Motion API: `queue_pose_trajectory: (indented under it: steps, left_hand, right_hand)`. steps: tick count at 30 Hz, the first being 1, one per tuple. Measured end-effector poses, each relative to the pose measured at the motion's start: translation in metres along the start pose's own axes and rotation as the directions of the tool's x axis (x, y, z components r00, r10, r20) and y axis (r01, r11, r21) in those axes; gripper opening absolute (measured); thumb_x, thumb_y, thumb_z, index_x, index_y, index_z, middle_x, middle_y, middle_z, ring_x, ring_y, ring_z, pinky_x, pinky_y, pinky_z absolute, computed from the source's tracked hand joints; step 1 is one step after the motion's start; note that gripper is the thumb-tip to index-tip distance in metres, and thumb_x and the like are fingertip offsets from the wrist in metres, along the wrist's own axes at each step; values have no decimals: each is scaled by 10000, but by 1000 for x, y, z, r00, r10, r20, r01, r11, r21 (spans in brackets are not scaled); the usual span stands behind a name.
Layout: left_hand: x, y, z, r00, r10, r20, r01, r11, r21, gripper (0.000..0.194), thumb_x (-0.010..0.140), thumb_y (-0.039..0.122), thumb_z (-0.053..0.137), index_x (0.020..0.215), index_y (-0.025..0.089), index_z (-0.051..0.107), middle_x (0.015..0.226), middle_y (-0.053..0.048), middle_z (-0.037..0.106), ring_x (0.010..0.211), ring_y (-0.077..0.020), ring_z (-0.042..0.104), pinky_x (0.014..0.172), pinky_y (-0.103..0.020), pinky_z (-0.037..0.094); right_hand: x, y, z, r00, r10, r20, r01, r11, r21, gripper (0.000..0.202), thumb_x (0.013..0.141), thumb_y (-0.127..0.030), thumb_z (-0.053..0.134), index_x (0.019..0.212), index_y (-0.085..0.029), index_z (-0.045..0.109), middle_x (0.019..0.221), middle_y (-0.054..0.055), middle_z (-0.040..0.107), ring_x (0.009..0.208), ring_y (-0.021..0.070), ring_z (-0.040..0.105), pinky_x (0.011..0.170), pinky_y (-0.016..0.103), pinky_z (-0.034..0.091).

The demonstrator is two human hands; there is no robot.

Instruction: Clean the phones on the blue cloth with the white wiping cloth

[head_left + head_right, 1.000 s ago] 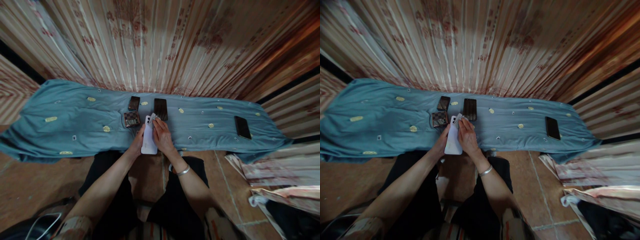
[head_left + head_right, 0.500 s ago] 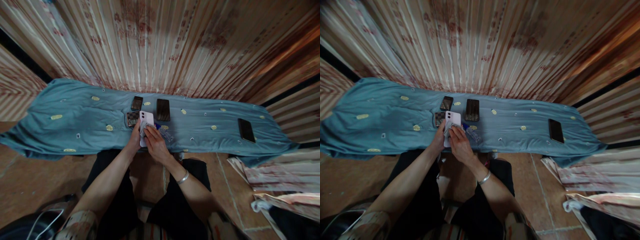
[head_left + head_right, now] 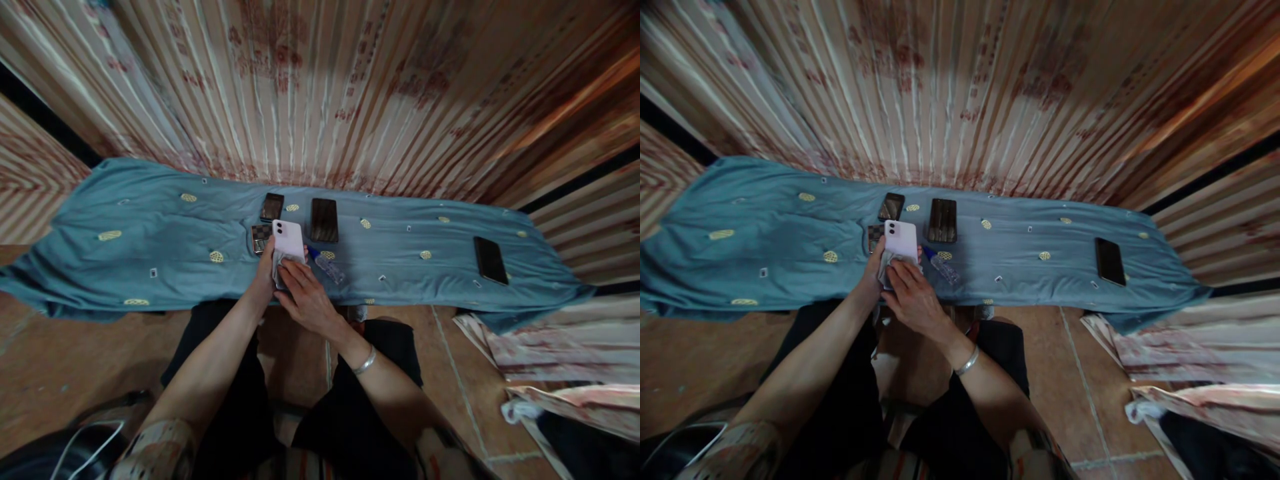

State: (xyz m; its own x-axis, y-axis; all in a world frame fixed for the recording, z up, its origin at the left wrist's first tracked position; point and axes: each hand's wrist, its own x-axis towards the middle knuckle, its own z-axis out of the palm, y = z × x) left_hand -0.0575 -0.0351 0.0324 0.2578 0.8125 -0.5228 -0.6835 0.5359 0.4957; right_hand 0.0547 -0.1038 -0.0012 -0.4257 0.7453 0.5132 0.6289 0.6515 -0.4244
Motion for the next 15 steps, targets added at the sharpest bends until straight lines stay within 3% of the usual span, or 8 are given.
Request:
queue_pose_trajectory:
  steps: [5, 9, 15]
  left_hand:
    - [-3, 1, 4, 998, 58, 10, -58, 998, 22, 609, 1039, 459, 259, 1290, 69, 653, 827, -120, 784, 778, -236, 762, 763, -338, 617]
    - [-1, 0, 1, 998, 61, -4, -61, 998, 26, 649, 1034, 492, 250, 1266, 44, 659, 832, -142, 783, 798, -248, 765, 758, -340, 618]
    - [1, 0, -1, 994, 106, -4, -106, 994, 26, 667, 1023, 546, 248, 1253, 86, 673, 905, -152, 789, 881, -263, 763, 799, -356, 615]
  right_hand:
    - [0, 6, -3, 999, 37, -37, -37, 999, 4, 491, 986, -323, 571, 1409, -72, 559, 1431, 215, 587, 1407, 296, 481, 1187, 479, 436]
    - [-1, 5, 0, 999, 46, 25, -46, 998, -33, 563, 946, -298, 629, 1438, -44, 525, 1462, 235, 553, 1428, 317, 453, 1209, 493, 409]
    - [-1, 1, 1, 993, 67, 93, -53, 988, -148, 491, 969, -179, 520, 1437, -32, 534, 1473, 231, 555, 1401, 313, 493, 1213, 501, 411]
